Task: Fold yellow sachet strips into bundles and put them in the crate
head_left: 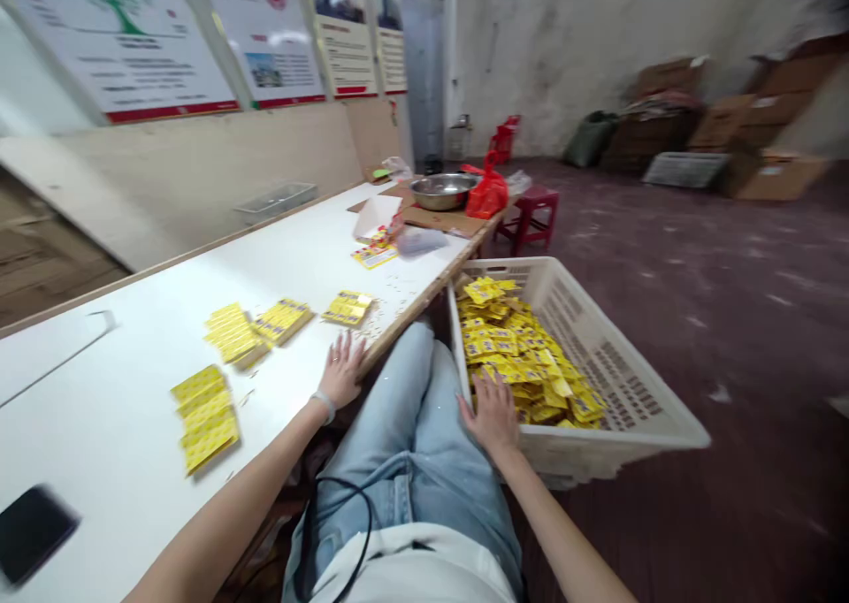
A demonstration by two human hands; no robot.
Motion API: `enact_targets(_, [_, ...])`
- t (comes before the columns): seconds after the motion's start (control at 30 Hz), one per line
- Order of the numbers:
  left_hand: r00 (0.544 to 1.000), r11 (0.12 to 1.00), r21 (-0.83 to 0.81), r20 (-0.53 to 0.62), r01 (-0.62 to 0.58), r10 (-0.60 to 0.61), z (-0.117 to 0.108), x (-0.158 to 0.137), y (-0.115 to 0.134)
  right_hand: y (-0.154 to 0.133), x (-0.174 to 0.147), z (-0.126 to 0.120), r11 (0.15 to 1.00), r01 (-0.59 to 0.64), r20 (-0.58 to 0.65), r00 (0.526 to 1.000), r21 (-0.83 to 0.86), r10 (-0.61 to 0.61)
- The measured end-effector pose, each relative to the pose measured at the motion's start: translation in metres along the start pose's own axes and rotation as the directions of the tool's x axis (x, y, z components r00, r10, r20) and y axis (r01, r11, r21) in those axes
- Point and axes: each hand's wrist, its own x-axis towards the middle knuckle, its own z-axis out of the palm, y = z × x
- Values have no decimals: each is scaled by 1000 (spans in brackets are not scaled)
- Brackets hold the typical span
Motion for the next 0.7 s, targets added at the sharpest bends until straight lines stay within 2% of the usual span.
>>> enact_targets(0.13, [999,999,-31,29,27,-26,0,1,1,1,1,8,999,40,-53,998,-1,-40])
enact_targets(0.23, [999,997,-75,22,25,-23,0,1,3,4,2,14,998,58,-47,997,1,-58])
enact_targets(0.3, [1000,992,-126,-21,-4,2,-4,-1,-1,7,1,17,998,59,-6,998,-7,-59])
enact_targets(0.37, [994,984,-176,-107,1,-20,-16,-9,-15,10,-1,18,998,58,39,998,-15,-57])
enact_targets(0.43, [970,974,-203,-196,103,-143,-33,-25,-44,12,-2,17,999,48,53,997,-18,-47])
enact_targets(0.5, [912,937,-193,-239,291,-332,-54,-49,-86,13,-5,16,999,33,46,998,-15,-32])
enact_targets(0.6, [850,885,-137,-246,446,-466,-81,-90,-155,14,-7,16,1000,17,36,999,5,-18])
enact_targets(0.7, [806,831,-69,-210,552,-553,-90,-126,-202,16,-9,20,999,12,33,999,30,-13])
